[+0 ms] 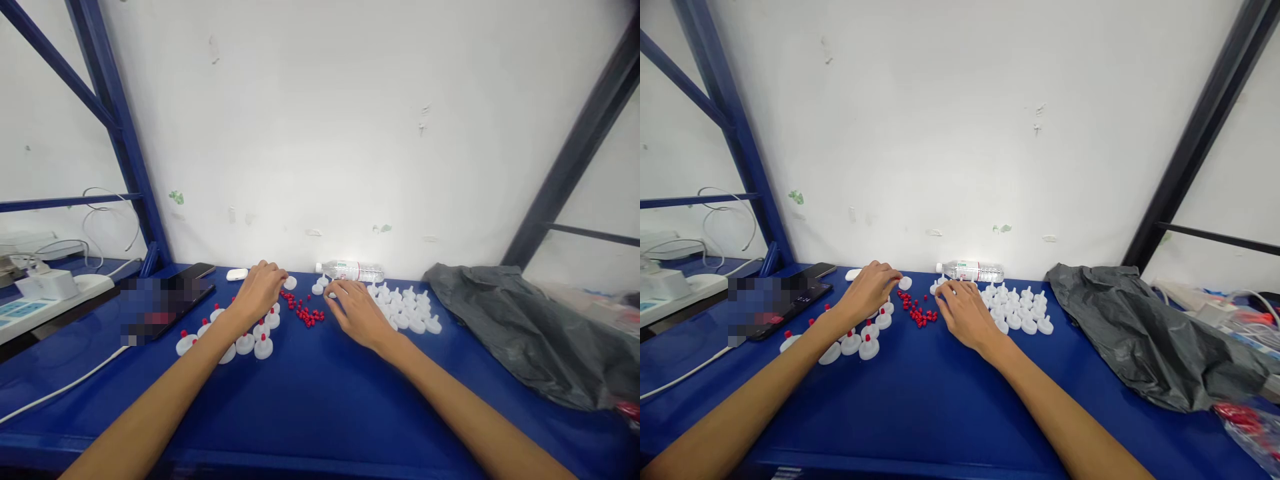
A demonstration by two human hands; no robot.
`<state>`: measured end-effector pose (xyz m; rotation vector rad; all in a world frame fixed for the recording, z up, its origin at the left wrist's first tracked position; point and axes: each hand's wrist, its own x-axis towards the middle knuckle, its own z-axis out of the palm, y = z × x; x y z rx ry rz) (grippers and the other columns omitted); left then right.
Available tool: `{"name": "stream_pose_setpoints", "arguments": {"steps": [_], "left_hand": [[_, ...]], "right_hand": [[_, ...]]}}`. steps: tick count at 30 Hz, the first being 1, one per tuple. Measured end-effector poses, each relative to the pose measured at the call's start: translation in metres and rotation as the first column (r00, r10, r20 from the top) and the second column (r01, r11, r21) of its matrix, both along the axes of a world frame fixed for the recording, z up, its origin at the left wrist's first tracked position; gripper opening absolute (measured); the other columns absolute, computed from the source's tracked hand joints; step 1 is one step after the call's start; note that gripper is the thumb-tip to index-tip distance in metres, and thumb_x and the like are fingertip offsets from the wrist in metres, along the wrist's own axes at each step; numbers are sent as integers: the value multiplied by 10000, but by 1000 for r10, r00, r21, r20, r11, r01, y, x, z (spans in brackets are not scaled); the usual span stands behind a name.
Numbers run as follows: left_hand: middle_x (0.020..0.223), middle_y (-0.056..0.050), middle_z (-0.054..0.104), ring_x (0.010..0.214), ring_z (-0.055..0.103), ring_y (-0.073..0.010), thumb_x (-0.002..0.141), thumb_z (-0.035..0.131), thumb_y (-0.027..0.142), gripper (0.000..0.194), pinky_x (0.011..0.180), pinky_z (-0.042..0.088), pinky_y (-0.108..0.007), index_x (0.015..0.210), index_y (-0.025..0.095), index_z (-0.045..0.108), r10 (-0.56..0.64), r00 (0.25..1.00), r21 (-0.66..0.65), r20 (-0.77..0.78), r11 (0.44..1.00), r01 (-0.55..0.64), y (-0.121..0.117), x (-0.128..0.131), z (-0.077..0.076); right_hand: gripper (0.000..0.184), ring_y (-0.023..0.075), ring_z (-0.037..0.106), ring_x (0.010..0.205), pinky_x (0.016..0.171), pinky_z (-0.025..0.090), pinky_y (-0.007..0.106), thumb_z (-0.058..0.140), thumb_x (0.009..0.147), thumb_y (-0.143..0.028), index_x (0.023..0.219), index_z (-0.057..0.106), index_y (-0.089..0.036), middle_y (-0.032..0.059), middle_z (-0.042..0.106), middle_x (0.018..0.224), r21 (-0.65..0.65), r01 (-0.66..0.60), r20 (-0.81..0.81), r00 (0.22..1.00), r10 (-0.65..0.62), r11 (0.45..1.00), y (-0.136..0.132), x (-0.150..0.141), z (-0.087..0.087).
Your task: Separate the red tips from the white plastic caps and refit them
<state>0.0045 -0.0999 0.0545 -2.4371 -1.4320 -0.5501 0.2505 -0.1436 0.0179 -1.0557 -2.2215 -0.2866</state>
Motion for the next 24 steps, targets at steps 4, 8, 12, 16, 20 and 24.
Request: {"name": "stream_pose_setpoints", "arguments": {"steps": [4,8,12,16,20,24], "left_hand": [[940,-163,686,912,542,-319,935,421,80,339,747,391,-404,984,138,751,52,993,17,-107,999,-51,4,-5,-5],[915,-143,689,881,544,-296,866,457,14,340,715,374,-372,928,166,756,64,983,9,-170,998,-64,6,-8,-8],[908,-126,700,896,554,-286,829,450,-22,383,718,377,-358,938,181,756,67,977,-4,-202,998,-69,7,-8,-10],[932,-134,714,927,565,-310,757,447,-76,452,726,386,-375,972,173,757,72,972,-22,-225,997,-79,8,-10,-13],[924,-131,717,961,572,-327,713,459,-104,464,746,394,-384,939,176,751,89,966,-35,-244,994,-100,8,-11,-13],[937,-143,715,969,581,-328,709,464,-114,448,755,405,-382,925,162,745,122,960,-41,-252,990,-136,5,-11,-11]], "right_hand": [[129,237,622,1075,998,419,444,465,1015,-175,1055,577,-225,62,679,1101,-8,36,33,999,-35,999,3,2,-3],[132,243,617,1086,1013,411,450,476,1007,-174,1045,592,-226,67,680,1102,-7,57,45,997,-57,998,6,5,-5],[117,241,616,1081,1022,404,450,500,998,-180,1037,603,-222,61,679,1092,-12,68,55,996,-67,998,8,8,-9],[126,236,617,1082,1032,396,442,495,1003,-190,1043,611,-220,59,682,1094,-12,85,72,994,-83,996,10,9,-10],[152,233,617,1086,1041,389,435,477,1012,-206,1048,624,-221,69,687,1096,-8,118,94,989,-116,993,10,9,-9],[223,249,607,1142,1062,374,455,428,1034,-242,1076,645,-219,90,695,1148,-7,186,121,975,-184,983,11,10,-10]]}}
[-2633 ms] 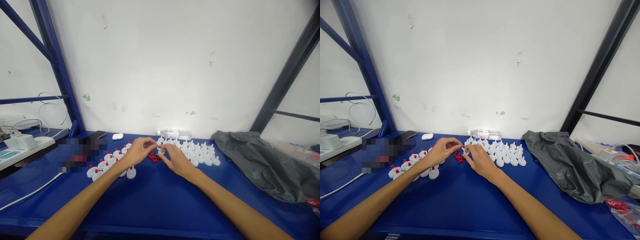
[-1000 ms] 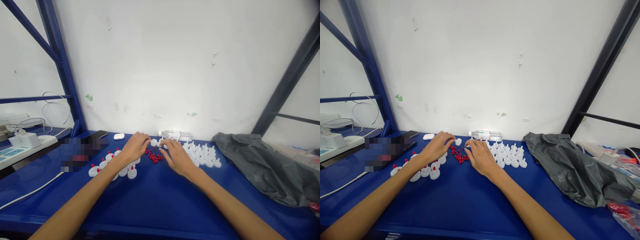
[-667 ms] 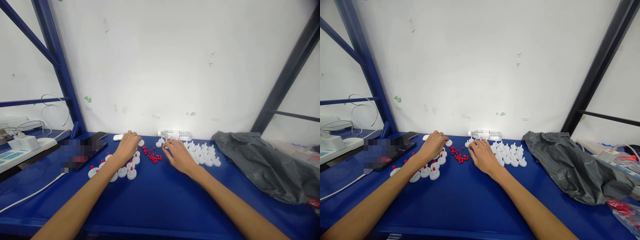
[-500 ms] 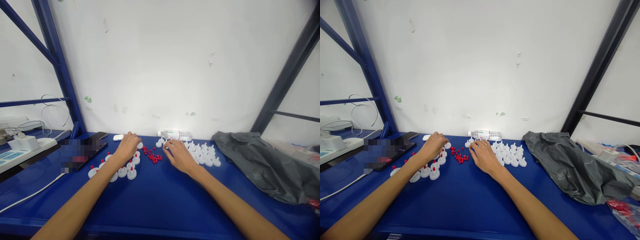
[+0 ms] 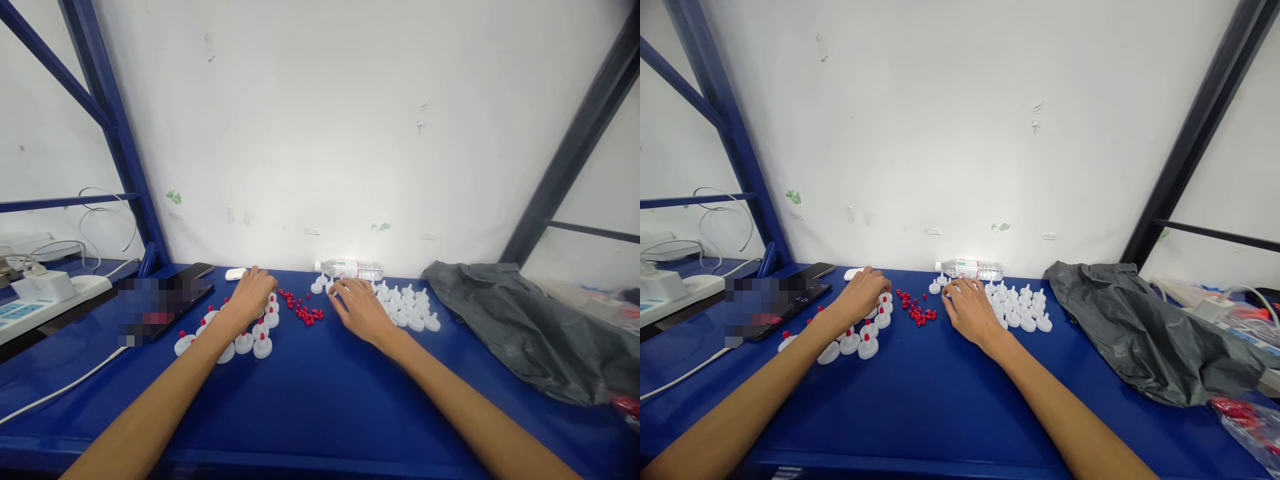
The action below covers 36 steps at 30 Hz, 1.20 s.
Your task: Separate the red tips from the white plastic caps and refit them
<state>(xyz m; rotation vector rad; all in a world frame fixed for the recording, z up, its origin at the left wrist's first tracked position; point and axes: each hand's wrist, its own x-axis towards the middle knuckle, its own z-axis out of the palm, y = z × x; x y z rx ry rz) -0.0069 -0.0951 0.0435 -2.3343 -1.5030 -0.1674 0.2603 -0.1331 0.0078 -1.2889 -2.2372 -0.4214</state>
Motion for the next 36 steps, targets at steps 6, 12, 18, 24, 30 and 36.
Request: {"name": "stream_pose_setpoints", "arguments": {"steps": [6,12,18,24,30,36], "left_hand": [[976,-158,709,987,588,-330,749,442,-105,474,775,419,-390,1009,156,742,18,1000,-4,7,1000,-18,-1,0,-1],[1070,-170,686,1035,567,-332,816,440,-43,465,826,431,-415,1136,149,718,-48,997,10,53,999,47,-4,6,1],[1025,-103,703,1018,576,-279,961,419,158,347,875,462,-394,1052,209,750,-175,969,-18,175,983,181,-8,18,-1],[1030,-93,713,995,590,-289,927,528,256,242,843,481,-409,932,223,768,-221,947,-46,232,970,237,-12,23,-10],[1018,-112,712,1007,586,-305,879,601,185,179,848,472,-414,938,204,769,-213,957,-69,198,971,230,-8,23,-15],[983,-109,720,990,592,-310,844,635,108,158,815,455,-404,871,199,760,-213,960,-79,182,970,230,-3,21,-18]], "right_hand": [[394,323,497,1353,1151,272,571,355,1065,-341,1320,598,-163,176,565,1446,-27,139,46,989,-138,990,7,6,-13],[409,326,503,1350,1147,283,596,355,1060,-359,1344,587,-177,160,568,1451,-65,174,113,980,-166,983,10,10,-16],[426,324,473,1375,1150,280,593,346,1059,-351,1385,553,-172,179,505,1505,-60,195,127,974,-186,979,10,10,-16],[378,323,526,1315,1133,299,601,381,1053,-326,1325,587,-165,171,593,1411,-48,180,134,976,-172,983,10,9,-16],[370,330,540,1287,1116,314,599,384,1054,-332,1314,592,-169,187,610,1372,-33,183,117,977,-178,983,9,10,-16],[302,322,597,1199,1093,312,649,431,1044,-305,1234,628,-177,147,709,1195,-63,148,127,982,-139,987,10,12,-19]]}}
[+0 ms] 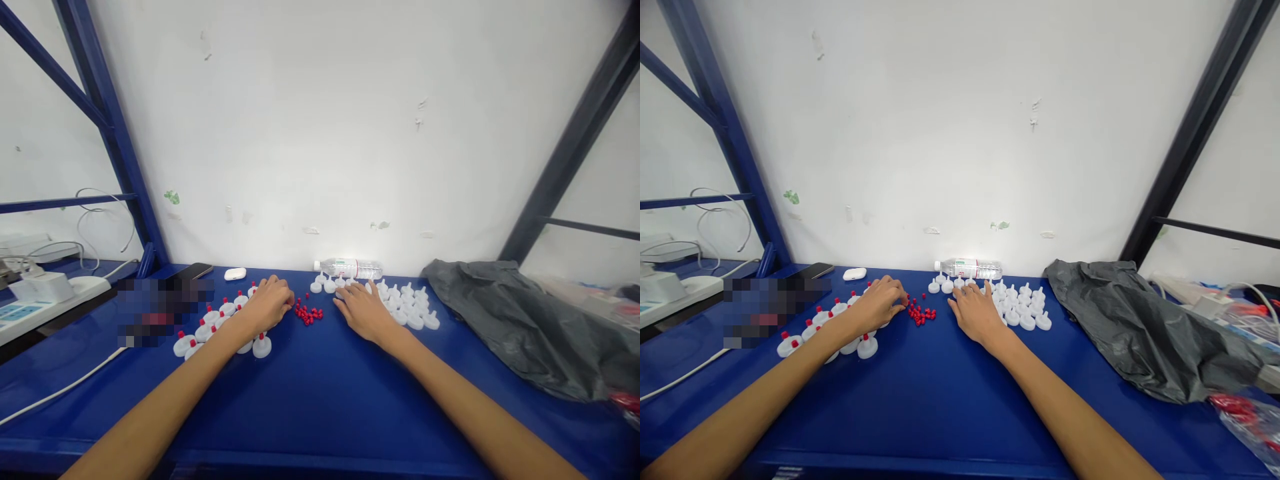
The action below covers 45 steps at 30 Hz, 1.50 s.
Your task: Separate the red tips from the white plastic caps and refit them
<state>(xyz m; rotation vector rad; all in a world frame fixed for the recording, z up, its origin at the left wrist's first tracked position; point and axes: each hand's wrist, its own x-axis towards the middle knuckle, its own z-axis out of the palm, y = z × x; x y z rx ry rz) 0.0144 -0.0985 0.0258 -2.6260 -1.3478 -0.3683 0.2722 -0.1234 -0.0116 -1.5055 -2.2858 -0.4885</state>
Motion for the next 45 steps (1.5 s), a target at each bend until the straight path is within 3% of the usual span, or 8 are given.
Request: {"name": "stream_pose_setpoints", "arguments": {"steps": [8,13,16,21,28,32,40,45], "left_hand": [[915,-61,732,894,635,-238,926,548,168,143,801,473,-362,932,191,689,-41,982,60,184,998,30,-9,3,16],[986,-60,734,967,613,-236,987,543,235,153,879,460,-386,1033,191,681,-156,957,133,244,983,126,-7,8,10],[1027,-64,730,1001,597,-233,996,556,252,188,897,452,-383,1124,194,680,-234,939,177,251,965,193,-4,9,4],[1043,-72,722,984,594,-215,1015,526,253,202,876,445,-365,1095,197,703,-337,906,230,255,932,282,-6,11,3],[1026,-67,702,963,563,-206,1015,514,219,217,841,458,-342,1109,209,709,-407,884,200,230,909,367,-12,14,2],[1023,-76,698,950,561,-210,1020,497,215,234,834,467,-351,1099,205,716,-396,889,197,228,913,357,-13,15,2],[995,-85,731,936,578,-229,1023,503,279,241,837,467,-366,1067,166,712,-315,917,198,244,942,271,-16,15,8],[944,-85,696,917,546,-226,1029,452,212,261,826,449,-364,1025,154,706,-351,912,163,214,933,321,-21,15,10]], "right_hand": [[183,292,668,1064,1098,319,569,515,1007,-252,1120,634,-170,126,741,1061,56,-13,-94,995,18,998,-2,-2,14],[154,257,679,966,926,477,427,503,1005,-216,1138,579,-201,95,715,1099,98,-102,-163,980,117,990,-7,-2,25],[156,223,670,969,875,506,361,498,994,-176,1133,548,-224,68,697,1085,91,-215,-174,958,229,972,-11,-5,25],[165,236,641,1029,922,499,388,523,973,-160,1121,515,-232,69,674,1078,83,-357,-217,905,366,930,-15,-12,23],[165,249,629,1038,930,492,413,554,958,-135,1091,512,-223,78,687,1044,37,-411,-189,892,410,911,-20,-19,26],[170,249,605,1055,933,489,418,493,965,-90,1076,512,-218,96,675,1078,54,-427,-145,891,430,903,-21,-19,25],[354,268,520,1081,925,478,429,352,832,73,1002,504,-198,135,601,1167,119,-482,-37,871,490,868,-21,-20,24],[344,281,502,1100,935,487,439,323,846,76,966,518,-180,169,579,1174,151,-505,77,863,499,850,-26,-22,26]]}}
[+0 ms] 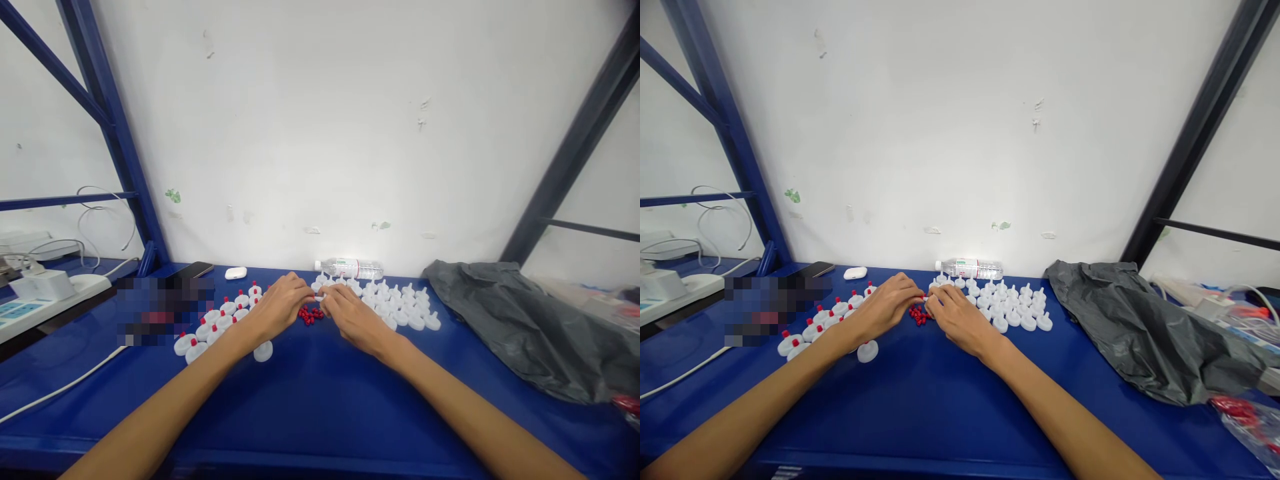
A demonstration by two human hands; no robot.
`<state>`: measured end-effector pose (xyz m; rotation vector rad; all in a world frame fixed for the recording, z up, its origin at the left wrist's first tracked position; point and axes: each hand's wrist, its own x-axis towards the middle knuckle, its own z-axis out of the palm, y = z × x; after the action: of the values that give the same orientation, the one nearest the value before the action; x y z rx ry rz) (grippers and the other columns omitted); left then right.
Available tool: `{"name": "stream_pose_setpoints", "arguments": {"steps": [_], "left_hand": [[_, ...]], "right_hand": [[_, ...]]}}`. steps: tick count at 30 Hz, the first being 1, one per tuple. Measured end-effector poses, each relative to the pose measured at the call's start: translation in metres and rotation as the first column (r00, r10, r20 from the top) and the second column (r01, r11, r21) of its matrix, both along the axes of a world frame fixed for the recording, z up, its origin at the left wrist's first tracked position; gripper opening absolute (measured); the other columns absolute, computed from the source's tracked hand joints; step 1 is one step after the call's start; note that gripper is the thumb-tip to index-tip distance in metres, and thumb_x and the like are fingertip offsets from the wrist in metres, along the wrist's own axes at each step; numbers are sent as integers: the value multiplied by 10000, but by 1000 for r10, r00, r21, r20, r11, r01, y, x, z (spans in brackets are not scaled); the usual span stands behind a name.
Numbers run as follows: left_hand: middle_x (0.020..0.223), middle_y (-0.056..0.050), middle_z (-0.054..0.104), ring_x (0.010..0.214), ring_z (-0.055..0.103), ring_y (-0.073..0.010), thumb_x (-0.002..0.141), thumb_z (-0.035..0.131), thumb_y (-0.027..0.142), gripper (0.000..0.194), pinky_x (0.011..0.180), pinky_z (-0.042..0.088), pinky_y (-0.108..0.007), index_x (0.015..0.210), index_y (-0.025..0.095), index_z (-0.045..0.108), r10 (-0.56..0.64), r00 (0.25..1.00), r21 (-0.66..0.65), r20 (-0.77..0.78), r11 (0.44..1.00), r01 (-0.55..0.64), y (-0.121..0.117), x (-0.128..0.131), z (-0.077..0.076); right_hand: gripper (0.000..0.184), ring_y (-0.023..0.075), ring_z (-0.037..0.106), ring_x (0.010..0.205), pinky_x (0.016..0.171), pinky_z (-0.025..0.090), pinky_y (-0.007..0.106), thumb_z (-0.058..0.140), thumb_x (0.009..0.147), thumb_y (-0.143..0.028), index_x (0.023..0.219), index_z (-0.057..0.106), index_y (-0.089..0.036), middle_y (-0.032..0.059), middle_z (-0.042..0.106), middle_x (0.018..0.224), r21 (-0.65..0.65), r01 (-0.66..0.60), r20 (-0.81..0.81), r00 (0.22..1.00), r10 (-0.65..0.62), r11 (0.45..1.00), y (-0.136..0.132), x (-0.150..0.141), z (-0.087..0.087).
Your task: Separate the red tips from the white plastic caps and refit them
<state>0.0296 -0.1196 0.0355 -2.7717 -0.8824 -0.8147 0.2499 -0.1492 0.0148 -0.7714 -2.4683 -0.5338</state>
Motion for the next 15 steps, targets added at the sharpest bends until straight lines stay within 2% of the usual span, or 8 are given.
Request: {"name": "stream_pose_setpoints", "arguments": {"steps": [4,10,12,15], "left_hand": [[896,-73,670,876,519,-213,1009,437,153,272,792,442,-353,977,163,707,-25,998,-38,59,999,28,-4,1,0],[845,-54,690,855,545,-204,981,472,132,273,783,451,-345,852,178,709,-26,993,-113,117,993,40,-4,0,-1],[863,-52,706,870,568,-205,976,500,153,245,792,460,-344,871,184,719,-16,991,-125,136,992,33,-2,0,0],[927,-46,737,914,611,-205,968,564,240,176,820,475,-341,952,201,735,25,966,-176,257,984,21,0,2,4]], "right_hand": [[311,275,502,1106,944,497,433,303,922,33,964,527,-179,172,575,1176,69,10,16,1000,-11,998,-4,-4,1],[293,280,502,1117,941,506,434,298,965,-2,965,540,-165,186,582,1196,90,-12,28,1000,9,996,-3,-5,-1],[299,280,506,1129,952,501,441,294,959,12,972,537,-162,188,585,1210,68,-30,17,999,28,997,-1,-6,-1],[284,253,554,1080,925,508,416,299,975,-1,980,517,-183,150,620,1151,-27,-46,-69,997,44,999,1,-7,3]]}}
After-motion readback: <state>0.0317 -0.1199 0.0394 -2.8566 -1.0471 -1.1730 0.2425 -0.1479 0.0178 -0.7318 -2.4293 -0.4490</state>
